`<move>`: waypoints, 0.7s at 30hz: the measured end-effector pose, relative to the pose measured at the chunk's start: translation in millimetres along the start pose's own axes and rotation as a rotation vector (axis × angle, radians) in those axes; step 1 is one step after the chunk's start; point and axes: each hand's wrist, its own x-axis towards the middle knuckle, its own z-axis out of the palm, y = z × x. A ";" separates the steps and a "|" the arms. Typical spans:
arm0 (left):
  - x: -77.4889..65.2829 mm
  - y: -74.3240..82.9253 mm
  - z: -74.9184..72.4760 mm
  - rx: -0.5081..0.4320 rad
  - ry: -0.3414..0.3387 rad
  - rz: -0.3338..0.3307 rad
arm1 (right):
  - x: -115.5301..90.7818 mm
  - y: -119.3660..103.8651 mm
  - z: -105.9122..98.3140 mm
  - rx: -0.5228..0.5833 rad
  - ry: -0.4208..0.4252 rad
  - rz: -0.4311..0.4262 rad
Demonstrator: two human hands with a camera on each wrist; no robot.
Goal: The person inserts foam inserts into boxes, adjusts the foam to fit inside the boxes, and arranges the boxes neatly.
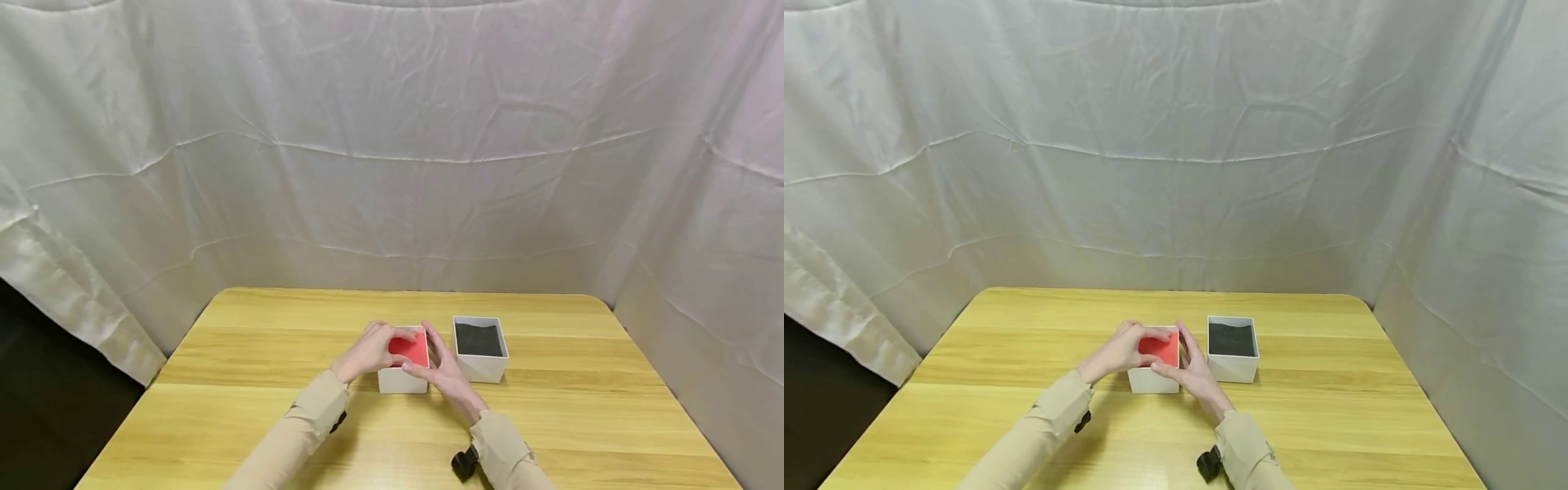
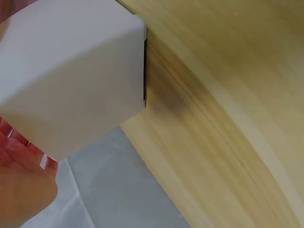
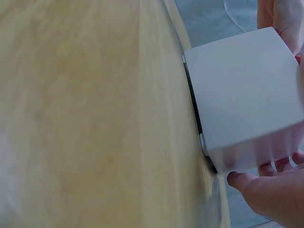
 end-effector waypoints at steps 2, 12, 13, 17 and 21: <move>-1.0 -0.6 1.1 -0.019 0.000 -0.011 | 0.0 -0.3 -0.2 0.007 -0.006 0.004; -6.4 -15.3 5.1 -0.208 0.096 -0.005 | 3.3 -1.0 -0.5 -0.051 0.006 0.012; -7.4 -16.5 5.1 -0.241 0.109 -0.020 | 3.1 -1.2 -0.4 -0.063 0.011 0.013; -13.5 -19.3 4.9 -0.344 0.158 -0.093 | -1.6 -4.1 -0.3 -0.119 0.031 0.016; -21.4 -19.6 6.4 -0.396 0.209 -0.161 | -10.4 -7.8 -2.5 -0.174 0.037 0.002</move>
